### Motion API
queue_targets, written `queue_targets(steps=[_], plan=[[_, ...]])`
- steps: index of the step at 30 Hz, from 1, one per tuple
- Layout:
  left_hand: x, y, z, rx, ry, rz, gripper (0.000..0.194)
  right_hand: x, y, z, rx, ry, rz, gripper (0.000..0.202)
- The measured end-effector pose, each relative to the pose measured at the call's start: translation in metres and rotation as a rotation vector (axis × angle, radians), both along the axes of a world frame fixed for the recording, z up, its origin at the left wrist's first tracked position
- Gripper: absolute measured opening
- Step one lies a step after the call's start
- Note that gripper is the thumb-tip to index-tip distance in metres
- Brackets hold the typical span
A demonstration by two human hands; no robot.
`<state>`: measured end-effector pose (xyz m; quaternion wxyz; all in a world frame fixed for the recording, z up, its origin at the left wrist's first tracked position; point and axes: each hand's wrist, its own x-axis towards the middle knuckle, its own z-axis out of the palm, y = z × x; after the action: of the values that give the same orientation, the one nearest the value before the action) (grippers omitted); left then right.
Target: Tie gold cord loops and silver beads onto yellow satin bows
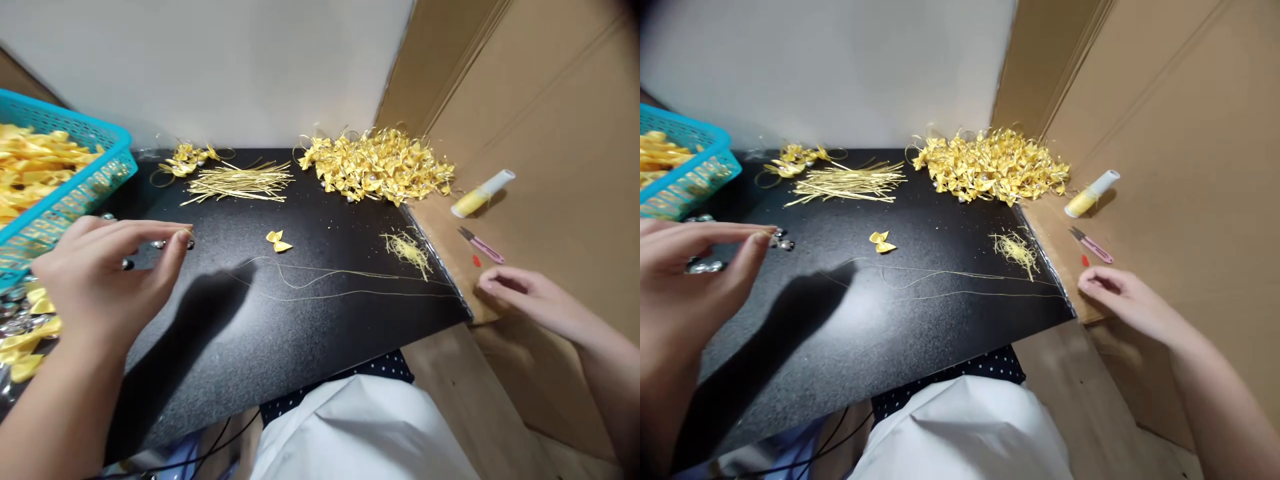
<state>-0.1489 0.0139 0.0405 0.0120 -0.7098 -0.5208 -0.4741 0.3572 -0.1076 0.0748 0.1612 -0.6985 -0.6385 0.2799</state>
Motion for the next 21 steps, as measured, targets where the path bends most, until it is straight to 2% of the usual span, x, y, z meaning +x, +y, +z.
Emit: queue_targets(steps=[2, 4, 6, 9, 14, 17, 21], plan=[[0.002, -0.001, 0.003, 0.107, 0.139, 0.019, 0.003, -0.034, 0.009, -0.003, 0.104, -0.056, 0.039, 0.03], [0.003, 0.0, 0.004, 0.172, 0.194, 0.016, 0.003, -0.077, 0.023, -0.006, 0.217, -0.067, 0.198, 0.022], [0.002, 0.0, 0.003, 0.193, 0.203, 0.021, 0.004, -0.12, 0.04, -0.012, 0.285, -0.061, 0.39, 0.017], [0.002, -0.001, 0.003, 0.159, 0.223, 0.02, 0.005, -0.177, 0.064, -0.024, 0.295, -0.087, 0.515, 0.016], [0.005, -0.006, 0.006, 0.166, 0.232, -0.015, 0.002, -0.244, 0.095, -0.037, 0.255, -0.039, 0.521, 0.034], [0.006, -0.009, 0.009, 0.173, 0.184, 0.005, 0.003, -0.271, 0.111, -0.036, 0.302, 0.076, 0.5, 0.047], [0.006, -0.012, 0.011, 0.187, 0.14, 0.026, 0.003, -0.298, 0.122, -0.031, 0.315, 0.108, 0.545, 0.046]])
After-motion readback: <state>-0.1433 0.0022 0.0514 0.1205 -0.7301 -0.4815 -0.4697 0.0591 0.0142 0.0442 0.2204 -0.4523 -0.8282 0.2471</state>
